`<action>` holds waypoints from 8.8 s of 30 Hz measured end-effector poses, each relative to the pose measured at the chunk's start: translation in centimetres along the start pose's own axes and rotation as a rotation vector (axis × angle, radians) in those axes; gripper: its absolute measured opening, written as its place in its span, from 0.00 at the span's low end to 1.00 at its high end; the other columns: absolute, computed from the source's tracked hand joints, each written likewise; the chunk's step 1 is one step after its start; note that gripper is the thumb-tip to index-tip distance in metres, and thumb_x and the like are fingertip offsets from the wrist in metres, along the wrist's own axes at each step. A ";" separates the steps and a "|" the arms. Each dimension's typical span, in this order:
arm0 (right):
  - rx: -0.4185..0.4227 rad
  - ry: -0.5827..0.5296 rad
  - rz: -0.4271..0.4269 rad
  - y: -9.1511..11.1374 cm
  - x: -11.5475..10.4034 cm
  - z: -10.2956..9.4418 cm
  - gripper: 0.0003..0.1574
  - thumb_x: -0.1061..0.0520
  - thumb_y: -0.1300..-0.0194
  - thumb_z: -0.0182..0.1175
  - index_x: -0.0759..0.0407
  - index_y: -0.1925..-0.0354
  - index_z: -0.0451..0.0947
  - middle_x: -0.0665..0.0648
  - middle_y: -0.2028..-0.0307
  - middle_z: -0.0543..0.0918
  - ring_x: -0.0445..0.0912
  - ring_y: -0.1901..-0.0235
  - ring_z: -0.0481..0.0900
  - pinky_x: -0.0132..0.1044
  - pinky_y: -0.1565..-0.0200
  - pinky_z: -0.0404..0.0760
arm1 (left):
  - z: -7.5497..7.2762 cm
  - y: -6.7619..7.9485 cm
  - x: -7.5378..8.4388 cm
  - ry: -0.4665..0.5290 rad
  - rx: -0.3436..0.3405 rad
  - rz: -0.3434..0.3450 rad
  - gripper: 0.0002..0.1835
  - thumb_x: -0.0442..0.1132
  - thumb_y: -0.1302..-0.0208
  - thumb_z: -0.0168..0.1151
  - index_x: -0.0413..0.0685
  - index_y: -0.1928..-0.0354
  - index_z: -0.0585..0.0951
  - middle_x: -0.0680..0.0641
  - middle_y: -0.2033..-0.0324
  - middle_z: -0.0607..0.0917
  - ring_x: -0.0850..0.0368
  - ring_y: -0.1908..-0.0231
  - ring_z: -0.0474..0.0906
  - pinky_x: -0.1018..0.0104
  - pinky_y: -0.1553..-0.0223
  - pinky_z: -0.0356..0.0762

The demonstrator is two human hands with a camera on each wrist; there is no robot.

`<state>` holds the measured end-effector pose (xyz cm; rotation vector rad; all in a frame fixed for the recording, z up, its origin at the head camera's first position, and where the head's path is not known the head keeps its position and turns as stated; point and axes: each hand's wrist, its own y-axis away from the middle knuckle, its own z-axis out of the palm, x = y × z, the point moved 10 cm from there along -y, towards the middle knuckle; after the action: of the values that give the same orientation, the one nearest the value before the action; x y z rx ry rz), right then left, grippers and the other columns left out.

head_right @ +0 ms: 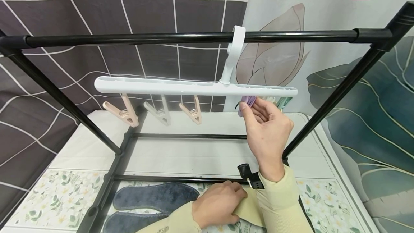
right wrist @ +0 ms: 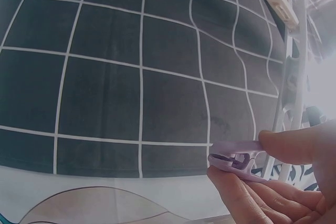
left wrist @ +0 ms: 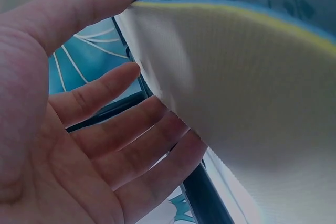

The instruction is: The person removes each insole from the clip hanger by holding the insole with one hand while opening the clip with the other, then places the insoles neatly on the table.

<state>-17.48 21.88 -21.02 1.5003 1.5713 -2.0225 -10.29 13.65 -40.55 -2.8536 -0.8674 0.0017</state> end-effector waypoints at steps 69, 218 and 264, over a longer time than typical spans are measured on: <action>0.034 -0.047 0.053 0.4 0.4 -0.8 0.17 0.61 0.49 0.69 0.65 0.58 0.83 0.61 0.64 0.85 0.42 0.66 0.84 0.30 0.63 0.80 | 1.9 -0.4 1.1 -0.222 -0.013 -0.032 0.14 0.58 0.56 0.67 0.63 0.69 0.79 0.59 0.73 0.76 0.66 0.74 0.70 0.75 0.81 0.66; 0.172 0.202 0.160 -2.5 6.2 -6.7 0.19 0.54 0.52 0.72 0.54 0.59 0.85 0.53 0.64 0.86 0.36 0.64 0.83 0.27 0.59 0.78 | -2.1 -11.5 -9.4 0.740 0.263 -0.481 0.54 0.54 0.55 0.72 0.51 0.31 0.49 0.49 0.50 0.76 0.64 0.56 0.74 0.74 0.57 0.72; 0.103 0.194 0.250 -2.2 6.9 -5.8 0.19 0.53 0.50 0.71 0.57 0.58 0.85 0.54 0.64 0.86 0.35 0.68 0.83 0.22 0.68 0.77 | -2.0 -10.3 -10.5 0.709 0.279 -0.467 0.51 0.53 0.54 0.71 0.56 0.32 0.50 0.48 0.48 0.76 0.61 0.55 0.75 0.71 0.55 0.73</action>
<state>-18.72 30.35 -24.64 1.8763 1.2790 -1.8912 -24.61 15.97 -37.47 -2.0817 -1.1933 -0.8104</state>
